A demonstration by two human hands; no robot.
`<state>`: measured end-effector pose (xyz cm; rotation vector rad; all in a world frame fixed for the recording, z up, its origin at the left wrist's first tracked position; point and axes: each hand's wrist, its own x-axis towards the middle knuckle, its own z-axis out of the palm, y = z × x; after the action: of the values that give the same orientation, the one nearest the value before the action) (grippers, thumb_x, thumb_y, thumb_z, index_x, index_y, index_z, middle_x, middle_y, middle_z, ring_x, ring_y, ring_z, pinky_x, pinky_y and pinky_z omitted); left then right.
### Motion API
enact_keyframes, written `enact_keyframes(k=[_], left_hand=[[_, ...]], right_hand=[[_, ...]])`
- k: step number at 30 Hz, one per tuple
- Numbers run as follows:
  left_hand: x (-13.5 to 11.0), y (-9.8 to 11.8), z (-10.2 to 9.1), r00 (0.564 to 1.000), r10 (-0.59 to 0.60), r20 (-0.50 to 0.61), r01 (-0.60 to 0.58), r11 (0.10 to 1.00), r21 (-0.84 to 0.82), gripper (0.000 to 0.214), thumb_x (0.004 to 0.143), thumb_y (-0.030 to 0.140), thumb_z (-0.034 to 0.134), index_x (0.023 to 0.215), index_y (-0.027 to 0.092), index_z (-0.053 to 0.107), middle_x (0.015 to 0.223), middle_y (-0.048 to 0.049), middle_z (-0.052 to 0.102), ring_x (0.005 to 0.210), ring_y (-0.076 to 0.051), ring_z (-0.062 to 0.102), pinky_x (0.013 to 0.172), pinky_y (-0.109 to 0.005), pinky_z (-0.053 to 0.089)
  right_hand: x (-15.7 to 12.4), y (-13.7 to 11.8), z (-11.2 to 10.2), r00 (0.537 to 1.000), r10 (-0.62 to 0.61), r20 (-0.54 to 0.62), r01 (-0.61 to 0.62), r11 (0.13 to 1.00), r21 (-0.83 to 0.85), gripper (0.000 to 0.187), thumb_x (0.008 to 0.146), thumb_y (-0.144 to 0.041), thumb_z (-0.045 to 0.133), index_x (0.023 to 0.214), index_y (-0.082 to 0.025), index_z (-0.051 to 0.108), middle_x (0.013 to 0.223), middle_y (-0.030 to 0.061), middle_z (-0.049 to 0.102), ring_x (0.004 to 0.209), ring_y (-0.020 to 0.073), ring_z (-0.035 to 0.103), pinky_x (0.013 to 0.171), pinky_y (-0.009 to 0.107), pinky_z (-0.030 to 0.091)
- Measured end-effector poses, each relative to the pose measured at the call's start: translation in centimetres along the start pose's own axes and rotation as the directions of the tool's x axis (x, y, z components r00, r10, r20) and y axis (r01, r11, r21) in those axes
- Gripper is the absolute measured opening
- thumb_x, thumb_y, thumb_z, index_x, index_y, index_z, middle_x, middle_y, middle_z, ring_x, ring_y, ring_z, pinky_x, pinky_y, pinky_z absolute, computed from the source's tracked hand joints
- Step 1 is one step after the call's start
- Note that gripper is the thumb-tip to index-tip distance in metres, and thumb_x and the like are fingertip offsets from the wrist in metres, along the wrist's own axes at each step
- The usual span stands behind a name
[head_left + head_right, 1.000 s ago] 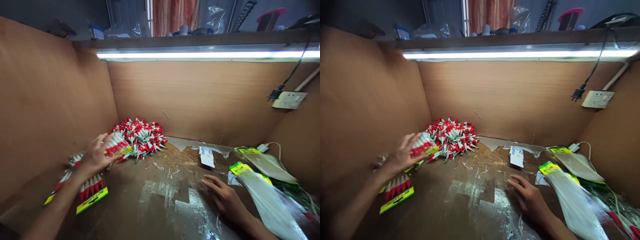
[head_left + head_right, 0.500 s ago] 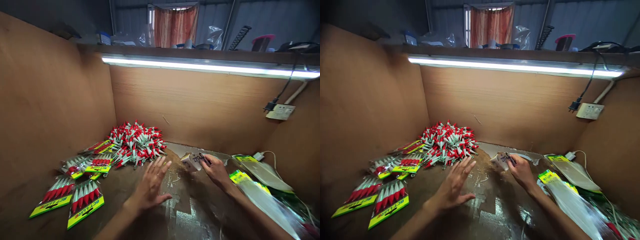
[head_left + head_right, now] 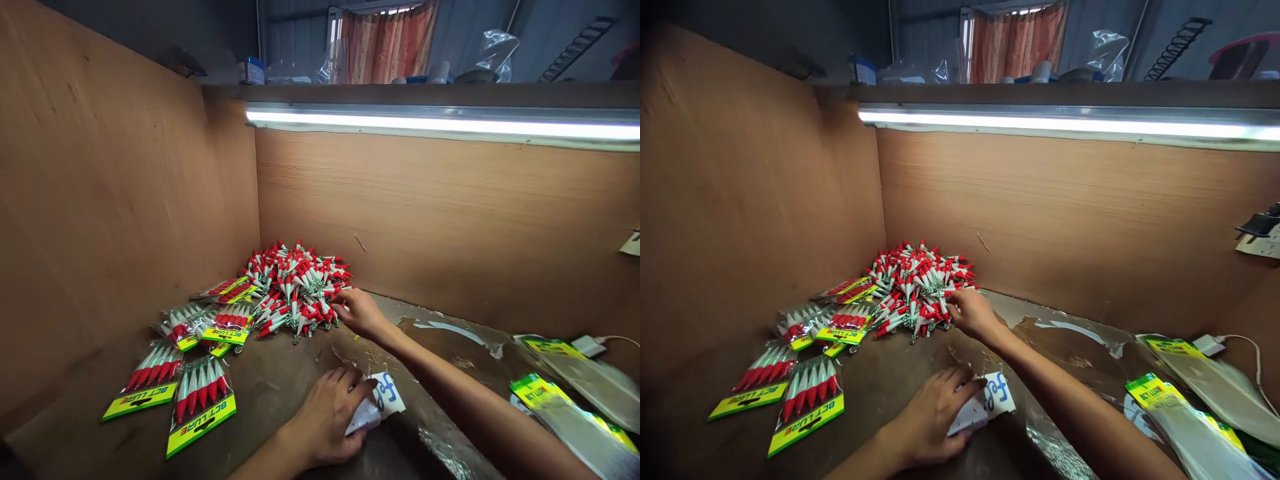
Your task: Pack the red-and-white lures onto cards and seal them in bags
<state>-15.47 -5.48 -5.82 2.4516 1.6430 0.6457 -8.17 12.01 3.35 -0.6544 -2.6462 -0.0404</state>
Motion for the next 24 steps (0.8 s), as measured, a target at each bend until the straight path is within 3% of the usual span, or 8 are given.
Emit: enact_keyframes(k=[4, 8, 14, 19, 24], left_hand=[[-0.1, -0.6, 0.0, 1.0, 0.021, -0.017, -0.021, 1.0, -0.003, 0.078, 0.075, 0.037, 0.071, 0.145, 0.032, 0.037, 0.141, -0.0097, 0.05, 0.124, -0.033, 0.049, 0.108, -0.048, 0.039], [-0.2, -0.9, 0.4, 1.0, 0.019, -0.012, -0.019, 0.999, 0.029, 0.077, 0.078, 0.041, 0.069, 0.146, 0.034, 0.035, 0.142, -0.0071, 0.05, 0.125, -0.033, 0.049, 0.108, -0.049, 0.039], [-0.3, -0.8, 0.4, 0.999, 0.017, -0.03, -0.016, 0.998, 0.057, 0.073, 0.08, 0.045, 0.066, 0.145, 0.034, 0.035, 0.142, -0.007, 0.049, 0.124, -0.033, 0.049, 0.108, -0.05, 0.039], [-0.2, -0.9, 0.1, 0.999, 0.016, -0.03, -0.014, 0.999, 0.042, 0.068, 0.084, 0.048, 0.063, 0.145, 0.034, 0.036, 0.14, -0.0082, 0.051, 0.123, -0.033, 0.05, 0.105, -0.051, 0.041], [-0.3, -0.9, 0.3, 0.998, 0.037, -0.051, -0.035, 0.999, 0.03, 0.071, 0.082, 0.046, 0.067, 0.145, 0.032, 0.037, 0.14, -0.0085, 0.051, 0.121, -0.032, 0.051, 0.106, -0.05, 0.041]], right_hand=[[8.3, -4.4, 1.7, 1.0, -0.014, -0.023, 0.012, 0.995, -0.101, 0.023, 0.096, -0.029, 0.049, 0.101, -0.015, 0.068, 0.105, 0.0143, 0.069, 0.101, 0.0274, 0.06, 0.079, 0.033, 0.046], [12.8, -7.2, 4.4, 1.0, -0.002, -0.025, -0.002, 0.985, -0.172, 0.021, 0.091, -0.018, 0.053, 0.107, -0.01, 0.064, 0.108, 0.0195, 0.066, 0.104, 0.0314, 0.057, 0.085, 0.04, 0.045], [14.7, -7.7, 6.4, 0.996, 0.082, -0.043, -0.09, 0.964, -0.249, 0.032, 0.095, -0.009, 0.038, 0.118, -0.006, 0.059, 0.117, 0.0231, 0.062, 0.111, 0.033, 0.053, 0.094, 0.048, 0.038], [15.9, -6.7, 6.0, 0.977, 0.212, -0.002, -0.205, 0.942, -0.268, 0.035, 0.098, -0.015, 0.035, 0.124, -0.005, 0.056, 0.125, 0.0285, 0.057, 0.115, 0.0364, 0.053, 0.094, 0.054, 0.039], [16.5, -6.3, 5.1, 0.931, 0.341, 0.131, -0.303, 0.92, -0.247, 0.038, 0.097, -0.014, 0.039, 0.132, -0.008, 0.053, 0.127, 0.03, 0.056, 0.115, 0.0385, 0.057, 0.084, 0.06, 0.049]])
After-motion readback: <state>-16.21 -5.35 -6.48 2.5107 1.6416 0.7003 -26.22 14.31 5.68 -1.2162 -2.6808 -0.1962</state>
